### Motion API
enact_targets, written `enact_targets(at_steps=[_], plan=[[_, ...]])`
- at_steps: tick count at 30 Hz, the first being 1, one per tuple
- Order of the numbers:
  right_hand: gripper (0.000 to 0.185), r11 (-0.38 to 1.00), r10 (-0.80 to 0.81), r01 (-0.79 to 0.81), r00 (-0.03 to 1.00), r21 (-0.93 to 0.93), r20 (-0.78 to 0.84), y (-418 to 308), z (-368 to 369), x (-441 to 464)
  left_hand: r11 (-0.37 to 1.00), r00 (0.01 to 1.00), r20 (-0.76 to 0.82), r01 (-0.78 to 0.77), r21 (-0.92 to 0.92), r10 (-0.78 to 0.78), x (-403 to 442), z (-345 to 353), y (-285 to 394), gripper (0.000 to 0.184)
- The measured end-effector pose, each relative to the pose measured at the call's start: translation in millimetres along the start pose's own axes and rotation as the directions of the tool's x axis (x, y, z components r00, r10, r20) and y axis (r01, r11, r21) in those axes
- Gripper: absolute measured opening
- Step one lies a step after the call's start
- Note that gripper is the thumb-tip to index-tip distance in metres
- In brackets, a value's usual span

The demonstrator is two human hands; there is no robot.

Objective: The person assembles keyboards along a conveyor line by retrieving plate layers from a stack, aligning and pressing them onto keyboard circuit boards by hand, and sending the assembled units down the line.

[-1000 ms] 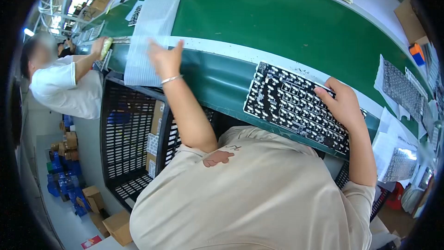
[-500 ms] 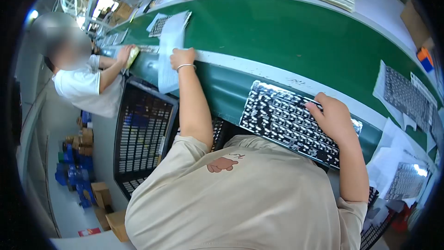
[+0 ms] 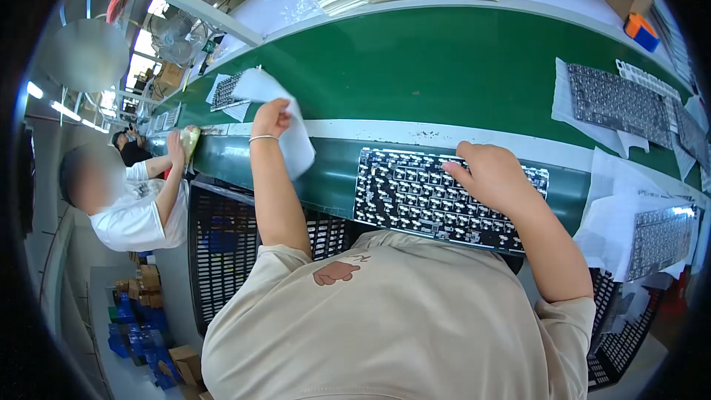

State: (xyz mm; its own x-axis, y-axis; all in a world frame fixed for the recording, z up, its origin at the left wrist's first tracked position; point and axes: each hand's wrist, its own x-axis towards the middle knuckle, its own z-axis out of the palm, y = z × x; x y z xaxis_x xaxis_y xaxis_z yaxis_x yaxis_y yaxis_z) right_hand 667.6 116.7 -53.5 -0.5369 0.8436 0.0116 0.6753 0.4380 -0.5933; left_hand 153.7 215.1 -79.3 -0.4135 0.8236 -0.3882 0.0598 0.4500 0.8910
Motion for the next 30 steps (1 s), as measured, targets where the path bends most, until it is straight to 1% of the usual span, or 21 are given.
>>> enact_targets(at_steps=[1,3,4,5,8,11,12,13,14,15,17,18,20,21,23,25,26,27,28,29,30], plan=[[0.039,1.0,0.002,-0.002,1.0,0.005,0.004,0,0,0,0.999,0.999,0.044,-0.019,-0.036,0.021,-29,36,21,0.013],[0.039,1.0,0.007,-0.007,1.0,0.01,0.011,-2,-3,0,0.958,0.965,0.257,0.026,-0.284,0.05,-51,90,37,0.01],[0.039,1.0,0.016,-0.016,1.0,0.01,0.017,-4,-4,-1,0.931,0.894,0.445,0.113,-0.347,0.058,-34,99,33,0.019],[0.039,1.0,0.005,-0.005,1.0,0.007,0.013,-4,-5,-1,0.897,0.784,0.615,0.208,-0.39,0.086,-30,113,39,0.028],[0.038,1.0,-0.006,0.006,1.0,-0.01,0.006,-3,-3,-1,0.809,0.654,0.732,0.318,-0.494,0.19,-48,173,60,0.064],[0.038,1.0,0.001,-0.001,1.0,-0.004,0.018,-3,-4,-2,0.893,0.748,0.616,0.071,-0.445,0.248,-29,213,48,0.063],[0.038,1.0,-0.009,0.009,1.0,0.005,-0.003,-3,-4,-2,0.921,0.787,0.559,-0.03,-0.388,0.261,-20,222,38,0.05],[0.037,1.0,-0.005,0.005,1.0,0.003,-0.009,-2,-3,-3,0.954,0.787,0.54,-0.228,-0.195,0.298,-25,229,40,0.046],[0.037,1.0,-0.005,0.005,1.0,0.002,-0.013,-2,-3,-3,0.913,0.781,0.523,-0.408,0.012,0.341,-35,230,41,0.042],[0.037,1.0,-0.007,0.007,1.0,0.003,-0.016,-2,-3,-3,0.803,0.768,0.511,-0.553,0.223,0.386,-42,230,41,0.039],[0.038,1.0,0.031,-0.031,1.0,-0.005,0.0,-3,-5,-3,0.456,0.586,0.547,-0.809,0.37,0.597,-35,220,27,0.033],[0.038,0.998,0.063,-0.063,0.998,-0.015,0.015,-8,-9,-2,0.243,0.472,0.576,-0.869,0.431,0.667,-30,209,20,0.031],[0.037,0.99,0.124,-0.123,0.992,-0.068,0.023,-18,-16,0,0.28,0.448,0.505,-0.883,0.376,0.738,-40,182,28,0.03],[0.036,0.99,0.099,-0.101,0.995,-0.096,-0.022,-17,-20,3,0.29,0.432,0.464,-0.892,0.347,0.773,-48,169,38,0.03],[0.034,0.987,0.048,-0.063,0.993,-0.148,-0.104,-11,-27,10,0.465,0.557,0.244,-0.814,0.347,0.793,-84,144,69,0.025],[0.032,0.965,0.04,-0.061,0.995,-0.255,-0.088,-14,-46,38,0.608,0.607,0.022,-0.794,-0.03,0.794,-128,129,93,0.021],[0.033,0.963,-0.021,-0.011,0.993,-0.268,-0.116,-14,-52,57,0.597,0.602,-0.039,-0.797,-0.087,0.798,-157,125,105,0.02],[0.036,0.964,-0.03,-0.003,0.992,-0.264,-0.12,-20,-58,79,0.579,0.594,-0.099,-0.802,-0.144,0.798,-182,127,112,0.019],[0.038,0.959,-0.035,0.007,0.995,-0.282,-0.095,-25,-63,102,0.499,0.51,0.017,-0.835,-0.232,0.86,-198,127,112,0.018],[0.041,0.95,-0.084,0.054,0.993,-0.308,-0.087,-27,-65,129,0.42,0.402,0.123,-0.846,-0.328,0.907,-212,129,109,0.016],[0.043,0.96,-0.099,0.069,0.99,-0.27,-0.099,-26,-63,157,0.485,0.409,0.266,-0.784,-0.388,0.873,-232,144,107,0.022]])
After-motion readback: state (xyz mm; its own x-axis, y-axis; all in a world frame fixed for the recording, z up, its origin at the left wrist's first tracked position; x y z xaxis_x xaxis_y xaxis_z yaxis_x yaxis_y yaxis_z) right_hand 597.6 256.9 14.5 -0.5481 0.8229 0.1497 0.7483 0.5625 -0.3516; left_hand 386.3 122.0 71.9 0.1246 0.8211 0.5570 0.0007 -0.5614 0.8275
